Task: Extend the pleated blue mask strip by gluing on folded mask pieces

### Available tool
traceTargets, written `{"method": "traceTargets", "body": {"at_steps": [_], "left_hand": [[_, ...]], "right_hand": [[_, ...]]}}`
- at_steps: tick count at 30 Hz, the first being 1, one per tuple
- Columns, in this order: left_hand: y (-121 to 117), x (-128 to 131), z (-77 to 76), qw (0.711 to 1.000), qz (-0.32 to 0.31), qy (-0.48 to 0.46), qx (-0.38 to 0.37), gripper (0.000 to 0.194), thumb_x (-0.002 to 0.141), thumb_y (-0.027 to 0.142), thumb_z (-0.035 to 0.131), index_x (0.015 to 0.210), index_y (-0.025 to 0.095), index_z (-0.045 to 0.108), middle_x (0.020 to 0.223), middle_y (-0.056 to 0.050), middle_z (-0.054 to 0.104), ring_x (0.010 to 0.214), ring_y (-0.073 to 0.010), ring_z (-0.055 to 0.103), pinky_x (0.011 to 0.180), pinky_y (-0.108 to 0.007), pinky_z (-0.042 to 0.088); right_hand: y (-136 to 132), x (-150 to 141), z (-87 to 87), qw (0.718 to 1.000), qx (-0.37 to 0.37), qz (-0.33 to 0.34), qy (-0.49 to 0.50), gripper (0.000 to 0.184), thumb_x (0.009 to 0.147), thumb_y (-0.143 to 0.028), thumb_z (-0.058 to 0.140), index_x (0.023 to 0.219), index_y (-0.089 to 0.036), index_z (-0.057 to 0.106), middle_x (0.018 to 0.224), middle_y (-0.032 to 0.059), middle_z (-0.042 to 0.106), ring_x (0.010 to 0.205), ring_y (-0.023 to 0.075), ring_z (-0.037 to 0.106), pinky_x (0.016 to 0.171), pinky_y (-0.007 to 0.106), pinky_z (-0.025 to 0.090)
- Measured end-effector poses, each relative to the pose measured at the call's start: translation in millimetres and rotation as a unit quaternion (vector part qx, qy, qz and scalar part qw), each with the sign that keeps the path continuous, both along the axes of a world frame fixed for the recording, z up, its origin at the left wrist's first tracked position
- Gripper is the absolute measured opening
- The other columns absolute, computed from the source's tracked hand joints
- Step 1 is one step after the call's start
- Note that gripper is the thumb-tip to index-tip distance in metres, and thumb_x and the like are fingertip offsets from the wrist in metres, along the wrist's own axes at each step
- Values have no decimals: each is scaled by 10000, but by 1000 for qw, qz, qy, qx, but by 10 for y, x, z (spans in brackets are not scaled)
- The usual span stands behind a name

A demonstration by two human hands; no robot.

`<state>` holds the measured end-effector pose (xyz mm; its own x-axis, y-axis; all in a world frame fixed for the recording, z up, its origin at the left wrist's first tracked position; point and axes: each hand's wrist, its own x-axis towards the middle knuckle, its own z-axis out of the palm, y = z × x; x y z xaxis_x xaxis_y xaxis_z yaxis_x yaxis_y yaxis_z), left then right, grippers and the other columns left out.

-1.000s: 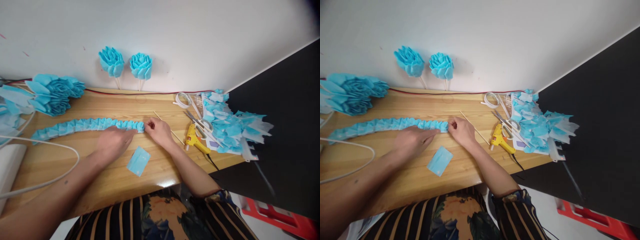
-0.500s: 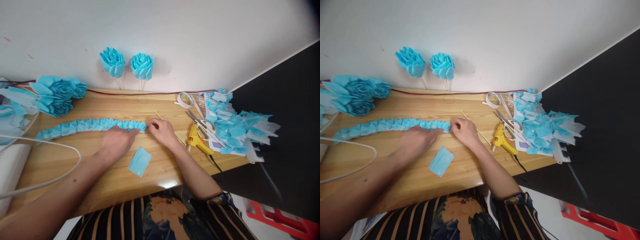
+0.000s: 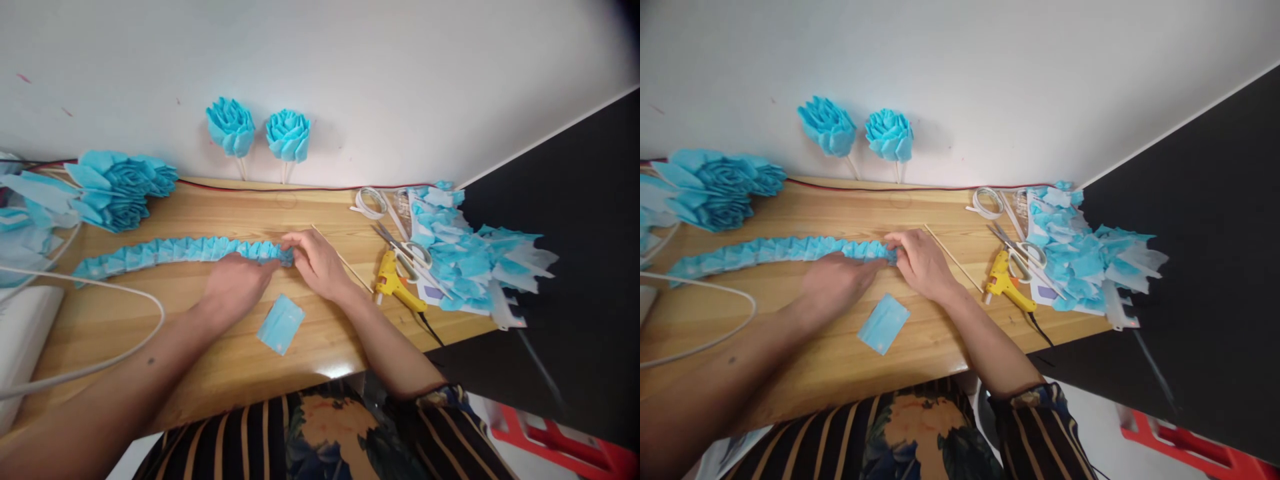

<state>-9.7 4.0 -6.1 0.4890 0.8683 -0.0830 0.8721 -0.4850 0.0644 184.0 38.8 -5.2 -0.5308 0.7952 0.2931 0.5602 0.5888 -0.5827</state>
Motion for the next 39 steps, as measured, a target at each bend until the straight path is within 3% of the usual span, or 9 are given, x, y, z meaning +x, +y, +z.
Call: {"method": "traceTargets", "body": {"at_steps": [6,12,16,19,21,28,33,39], "left_hand": [[-16,-15,37,1000,-4,8,-2,375,946,180,389,1212,212,652,732,-94,721,627,-227,642,606,-317,388],[-25,-14,72,999,2,-18,-26,335,944,204,378,1013,195,706,720,-106,714,619,-248,636,600,-335,403],[-22,9,71,1000,-1,18,-17,348,941,193,381,1080,210,700,719,-106,718,635,-277,652,574,-342,382],[-29,0,52,1000,6,19,-19,359,952,217,377,1094,225,706,707,-96,718,625,-274,649,565,-335,364],[-38,-17,31,1000,11,-2,-17,374,959,232,367,1095,227,716,708,-94,720,619,-260,641,571,-329,362],[-74,-53,-45,995,19,-82,58,382,934,207,371,1012,239,744,618,-52,692,546,-202,578,564,-315,362],[-86,-50,-52,991,36,-88,95,378,947,231,371,951,249,748,590,-33,682,533,-182,559,567,-312,361],[-92,-47,-74,994,38,-72,77,387,973,252,375,1074,289,747,646,-38,709,582,-204,596,596,-324,370]], "right_hand": [[26,-66,-45,996,16,19,-88,338,919,-101,413,1208,-204,554,1047,54,729,1068,246,587,959,424,439],[35,-128,-72,993,26,16,-116,300,946,-168,408,1201,-178,566,1070,90,715,1076,266,567,995,450,417],[41,-53,-26,1000,-2,10,-23,268,978,-223,376,1189,-214,541,1071,76,708,1108,242,577,1014,444,417],[4,122,54,993,-18,-43,110,256,1004,-235,321,1200,-235,487,1107,57,697,1115,192,605,1015,400,433],[-53,243,105,986,-33,-88,140,241,1001,-226,331,1194,-238,475,1095,54,697,1102,181,619,1001,386,442],[-298,367,87,995,-43,-83,25,251,896,-100,387,1020,-227,564,1022,47,697,1005,201,620,926,387,455],[-322,316,-5,995,-51,-81,37,253,882,-82,397,993,-228,571,995,38,704,971,196,624,905,372,459],[-297,309,-59,996,-37,-71,47,252,893,-81,400,1015,-222,569,993,37,711,966,191,630,902,367,461]]}}
